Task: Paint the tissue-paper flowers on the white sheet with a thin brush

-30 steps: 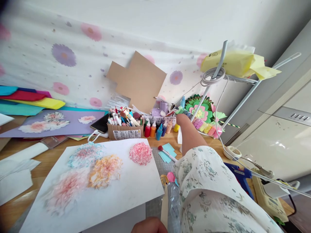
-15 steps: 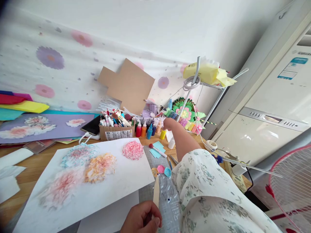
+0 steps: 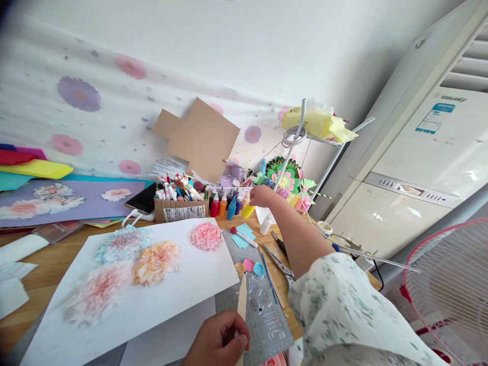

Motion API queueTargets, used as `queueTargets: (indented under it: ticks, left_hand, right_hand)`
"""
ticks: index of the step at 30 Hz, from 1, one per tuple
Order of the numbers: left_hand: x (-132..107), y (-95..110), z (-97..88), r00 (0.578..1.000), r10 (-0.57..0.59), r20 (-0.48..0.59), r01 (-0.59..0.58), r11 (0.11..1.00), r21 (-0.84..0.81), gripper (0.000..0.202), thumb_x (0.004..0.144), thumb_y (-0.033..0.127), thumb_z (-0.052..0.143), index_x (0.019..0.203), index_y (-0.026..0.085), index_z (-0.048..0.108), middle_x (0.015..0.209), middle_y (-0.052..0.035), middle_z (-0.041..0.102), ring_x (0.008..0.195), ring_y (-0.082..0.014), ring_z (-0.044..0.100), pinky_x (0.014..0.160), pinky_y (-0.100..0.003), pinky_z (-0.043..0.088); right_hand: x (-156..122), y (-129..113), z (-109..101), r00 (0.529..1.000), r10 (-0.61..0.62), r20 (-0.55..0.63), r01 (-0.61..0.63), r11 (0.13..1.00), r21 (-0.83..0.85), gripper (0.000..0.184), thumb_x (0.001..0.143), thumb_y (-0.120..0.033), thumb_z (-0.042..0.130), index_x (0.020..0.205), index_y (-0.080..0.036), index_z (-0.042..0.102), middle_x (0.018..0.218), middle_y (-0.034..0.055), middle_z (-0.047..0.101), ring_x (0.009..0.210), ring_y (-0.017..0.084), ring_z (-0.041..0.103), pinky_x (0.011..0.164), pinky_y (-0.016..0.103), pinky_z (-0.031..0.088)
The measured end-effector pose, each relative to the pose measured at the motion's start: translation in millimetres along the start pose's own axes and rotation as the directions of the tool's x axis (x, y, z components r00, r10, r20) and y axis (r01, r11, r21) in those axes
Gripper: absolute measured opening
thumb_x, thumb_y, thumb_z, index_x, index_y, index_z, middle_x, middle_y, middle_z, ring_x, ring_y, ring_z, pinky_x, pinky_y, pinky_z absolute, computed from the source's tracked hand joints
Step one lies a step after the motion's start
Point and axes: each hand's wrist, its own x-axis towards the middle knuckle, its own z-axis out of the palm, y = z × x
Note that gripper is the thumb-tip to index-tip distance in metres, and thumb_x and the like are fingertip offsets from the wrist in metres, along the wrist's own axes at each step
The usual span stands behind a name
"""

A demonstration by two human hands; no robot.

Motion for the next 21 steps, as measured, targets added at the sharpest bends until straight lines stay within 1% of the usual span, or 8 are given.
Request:
queueTargets:
  ticks: [3, 5, 8, 11, 13, 15, 18, 21]
  left_hand:
    - [-2.5, 5.0, 1.1, 1.0, 0.015, -0.011, -0.015, 1.0, 0.01, 0.011, 0.066, 0.025, 0.054, 0.07, 0.015, 0.058, 0.054, 0.0055, 0.04, 0.054, -0.0119, 0.034, 0.052, -0.025, 0.024]
    - [-5.5, 8.0, 1.8, 1.0, 0.021, -0.011, -0.021, 1.0, 0.015, 0.013, 0.066, 0.027, 0.057, 0.071, 0.015, 0.058, 0.052, 0.0065, 0.037, 0.053, -0.0119, 0.033, 0.051, -0.026, 0.023]
    - [-11.2, 10.9, 1.6, 0.999, 0.034, 0.016, -0.034, 0.999, 0.011, 0.022, 0.066, 0.033, 0.064, 0.076, 0.014, 0.06, 0.054, 0.0062, 0.038, 0.056, -0.0123, 0.034, 0.053, -0.026, 0.024]
    - [-14.9, 12.2, 0.8, 0.994, 0.041, 0.097, -0.039, 0.999, -0.024, 0.041, 0.063, 0.048, 0.075, 0.083, 0.015, 0.062, 0.059, 0.0056, 0.04, 0.059, -0.0123, 0.034, 0.055, -0.025, 0.025]
    - [-15.6, 13.6, 0.6, 0.984, 0.02, 0.176, -0.009, 0.998, -0.065, 0.054, 0.058, 0.057, 0.078, 0.087, 0.015, 0.061, 0.064, 0.0042, 0.044, 0.06, -0.0122, 0.035, 0.056, -0.025, 0.026]
    - [-15.8, 16.4, 0.7, 0.97, 0.0, 0.242, 0.025, 0.994, -0.102, 0.066, 0.053, 0.063, 0.08, 0.091, 0.014, 0.059, 0.07, 0.002, 0.049, 0.063, -0.0124, 0.036, 0.057, -0.025, 0.027]
    - [-17.0, 22.5, 0.5, 0.955, 0.004, 0.295, 0.036, 0.991, -0.129, 0.076, 0.046, 0.066, 0.083, 0.093, 0.014, 0.057, 0.077, 0.0001, 0.051, 0.069, -0.0138, 0.04, 0.06, -0.025, 0.029]
    - [-19.4, 27.9, -0.4, 0.953, 0.022, 0.301, 0.015, 0.993, -0.121, 0.07, 0.048, 0.065, 0.082, 0.089, 0.014, 0.055, 0.076, 0.0009, 0.05, 0.07, -0.0146, 0.042, 0.061, -0.025, 0.03]
  right_hand:
    - [-50.2, 9.3, -6.0, 0.997, -0.035, -0.063, 0.048, 0.973, 0.226, 0.031, 0.094, -0.037, 0.055, 0.115, -0.015, 0.058, 0.116, 0.0078, 0.058, 0.099, 0.02, 0.059, 0.085, 0.038, 0.054]
    - [-92.0, 16.4, 0.7, 0.992, -0.065, -0.105, 0.102, 0.913, 0.395, 0.03, 0.094, -0.037, 0.056, 0.111, -0.013, 0.058, 0.105, 0.0067, 0.06, 0.088, 0.016, 0.061, 0.076, 0.033, 0.055]
    - [-155.1, 20.2, 26.7, 0.975, -0.113, -0.193, 0.212, 0.734, 0.645, 0.033, 0.094, -0.044, 0.054, 0.098, -0.012, 0.058, 0.077, 0.0, 0.057, 0.059, 0.008, 0.052, 0.054, 0.021, 0.047]
    - [-202.6, 14.4, 57.1, 0.957, -0.098, -0.273, 0.284, 0.51, 0.812, 0.047, 0.078, -0.059, 0.064, 0.082, -0.013, 0.058, 0.06, -0.003, 0.05, 0.048, 0.006, 0.041, 0.044, 0.019, 0.033]
    - [-220.6, 8.9, 71.8, 0.954, -0.078, -0.29, 0.296, 0.393, 0.87, 0.045, 0.071, -0.057, 0.069, 0.076, -0.014, 0.058, 0.059, -0.0023, 0.05, 0.049, 0.006, 0.041, 0.044, 0.019, 0.032]
    - [-228.3, 3.8, 80.9, 0.959, -0.081, -0.271, 0.282, 0.331, 0.901, 0.038, 0.071, -0.05, 0.072, 0.074, -0.014, 0.059, 0.06, -0.0016, 0.051, 0.051, 0.006, 0.042, 0.046, 0.019, 0.033]
    - [-227.8, -4.3, 88.7, 0.97, -0.111, -0.217, 0.241, 0.304, 0.922, 0.034, 0.069, -0.045, 0.074, 0.075, -0.014, 0.061, 0.06, -0.0013, 0.051, 0.052, 0.007, 0.043, 0.047, 0.02, 0.033]
    - [-224.0, -14.4, 94.9, 0.975, -0.147, -0.168, 0.205, 0.292, 0.934, 0.041, 0.068, -0.052, 0.074, 0.075, -0.014, 0.06, 0.06, -0.0012, 0.051, 0.053, 0.008, 0.043, 0.048, 0.021, 0.034]
